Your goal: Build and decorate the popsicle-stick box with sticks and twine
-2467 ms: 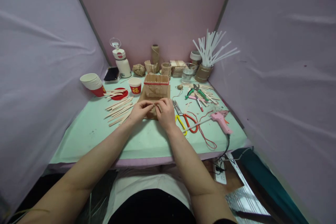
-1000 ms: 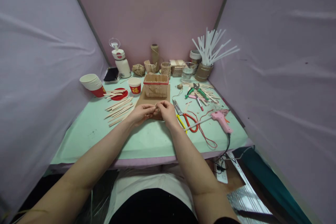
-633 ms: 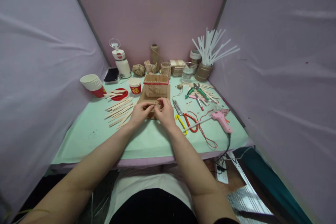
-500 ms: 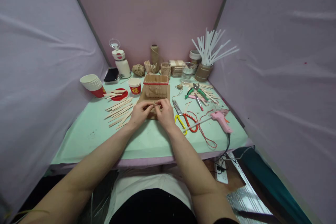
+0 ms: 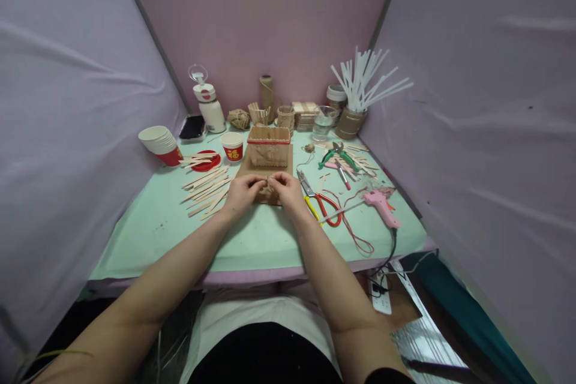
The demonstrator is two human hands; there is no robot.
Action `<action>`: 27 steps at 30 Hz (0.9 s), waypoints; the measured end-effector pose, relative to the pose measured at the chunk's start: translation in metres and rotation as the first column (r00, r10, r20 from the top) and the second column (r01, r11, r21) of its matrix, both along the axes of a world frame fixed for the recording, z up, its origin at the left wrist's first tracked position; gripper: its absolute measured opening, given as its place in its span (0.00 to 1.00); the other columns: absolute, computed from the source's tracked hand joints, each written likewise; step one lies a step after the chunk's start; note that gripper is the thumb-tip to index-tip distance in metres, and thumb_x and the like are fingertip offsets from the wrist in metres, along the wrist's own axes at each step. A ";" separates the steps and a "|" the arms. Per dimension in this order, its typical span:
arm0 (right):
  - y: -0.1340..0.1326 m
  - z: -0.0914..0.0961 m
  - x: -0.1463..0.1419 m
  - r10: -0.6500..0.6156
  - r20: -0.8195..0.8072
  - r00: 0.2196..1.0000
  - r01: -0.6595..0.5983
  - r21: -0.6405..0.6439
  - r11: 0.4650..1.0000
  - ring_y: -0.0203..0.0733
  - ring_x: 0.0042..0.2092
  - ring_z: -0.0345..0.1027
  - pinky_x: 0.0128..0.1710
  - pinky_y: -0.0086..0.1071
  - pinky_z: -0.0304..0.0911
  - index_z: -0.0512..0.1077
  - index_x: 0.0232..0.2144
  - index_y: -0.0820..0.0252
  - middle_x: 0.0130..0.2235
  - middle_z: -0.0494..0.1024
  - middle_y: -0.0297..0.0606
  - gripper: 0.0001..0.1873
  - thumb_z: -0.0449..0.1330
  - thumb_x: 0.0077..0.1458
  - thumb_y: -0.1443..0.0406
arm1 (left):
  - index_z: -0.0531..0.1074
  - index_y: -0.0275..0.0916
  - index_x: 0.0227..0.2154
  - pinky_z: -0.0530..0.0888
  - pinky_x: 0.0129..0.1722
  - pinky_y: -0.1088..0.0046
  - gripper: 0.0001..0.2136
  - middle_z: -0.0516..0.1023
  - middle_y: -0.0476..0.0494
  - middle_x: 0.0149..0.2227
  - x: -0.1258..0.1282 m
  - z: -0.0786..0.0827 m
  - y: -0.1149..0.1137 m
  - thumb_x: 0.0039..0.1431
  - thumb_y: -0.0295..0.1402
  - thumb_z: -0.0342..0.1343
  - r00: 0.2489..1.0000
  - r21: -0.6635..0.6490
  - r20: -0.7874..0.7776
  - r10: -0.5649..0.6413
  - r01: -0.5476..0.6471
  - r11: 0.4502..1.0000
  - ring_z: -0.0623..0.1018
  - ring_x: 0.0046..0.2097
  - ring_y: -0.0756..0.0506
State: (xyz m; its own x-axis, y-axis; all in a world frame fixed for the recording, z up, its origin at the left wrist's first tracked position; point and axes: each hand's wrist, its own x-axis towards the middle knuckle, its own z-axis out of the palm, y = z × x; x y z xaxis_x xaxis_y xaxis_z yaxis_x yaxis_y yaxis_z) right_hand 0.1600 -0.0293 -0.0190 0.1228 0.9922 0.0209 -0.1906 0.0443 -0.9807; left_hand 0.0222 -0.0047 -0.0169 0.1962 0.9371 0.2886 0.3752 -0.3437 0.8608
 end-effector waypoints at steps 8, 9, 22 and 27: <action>0.003 -0.002 0.002 -0.074 -0.044 0.996 0.074 -0.004 0.997 0.31 0.20 0.52 0.21 0.28 0.48 0.68 0.23 0.58 0.18 0.62 0.26 0.13 0.65 0.39 0.56 | 0.80 0.38 0.30 0.71 0.38 0.69 0.08 0.82 0.42 0.32 -0.002 0.002 0.004 0.49 0.34 0.59 0.996 -0.166 0.066 -0.068 0.078 0.983 0.77 0.34 0.44; 0.003 -0.002 0.002 -0.082 0.016 0.997 0.081 0.013 0.997 0.31 0.21 0.52 0.21 0.28 0.48 0.68 0.24 0.58 0.19 0.63 0.26 0.13 0.65 0.40 0.56 | 0.80 0.37 0.29 0.70 0.37 0.69 0.08 0.82 0.42 0.31 -0.002 0.002 0.003 0.49 0.35 0.59 0.995 -0.176 0.078 -0.060 0.073 0.982 0.77 0.34 0.44; 0.002 0.000 0.005 -0.110 0.201 0.973 0.092 0.097 0.991 0.35 0.24 0.57 0.23 0.29 0.54 0.70 0.24 0.57 0.19 0.66 0.29 0.12 0.62 0.44 0.55 | 0.80 0.37 0.33 0.71 0.41 0.68 0.09 0.82 0.41 0.36 0.002 0.000 0.001 0.51 0.33 0.57 0.992 -0.155 0.092 -0.083 0.096 0.983 0.78 0.37 0.43; 0.005 -0.003 0.005 -0.185 0.213 0.959 0.158 0.137 0.978 0.37 0.28 0.61 0.27 0.29 0.56 0.70 0.24 0.57 0.22 0.69 0.31 0.11 0.61 0.44 0.56 | 0.80 0.36 0.35 0.71 0.41 0.67 0.11 0.81 0.40 0.37 0.001 0.004 -0.001 0.52 0.33 0.56 0.987 -0.131 0.058 -0.151 0.158 0.979 0.78 0.38 0.43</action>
State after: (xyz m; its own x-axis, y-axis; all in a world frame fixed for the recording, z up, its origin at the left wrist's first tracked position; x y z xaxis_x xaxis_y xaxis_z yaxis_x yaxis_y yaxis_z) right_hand 0.1650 -0.0246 -0.0220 0.2697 0.9455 0.1824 0.0530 0.1746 -0.9832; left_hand 0.0236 -0.0054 -0.0133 0.3308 0.9274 0.1747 0.2844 -0.2744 0.9186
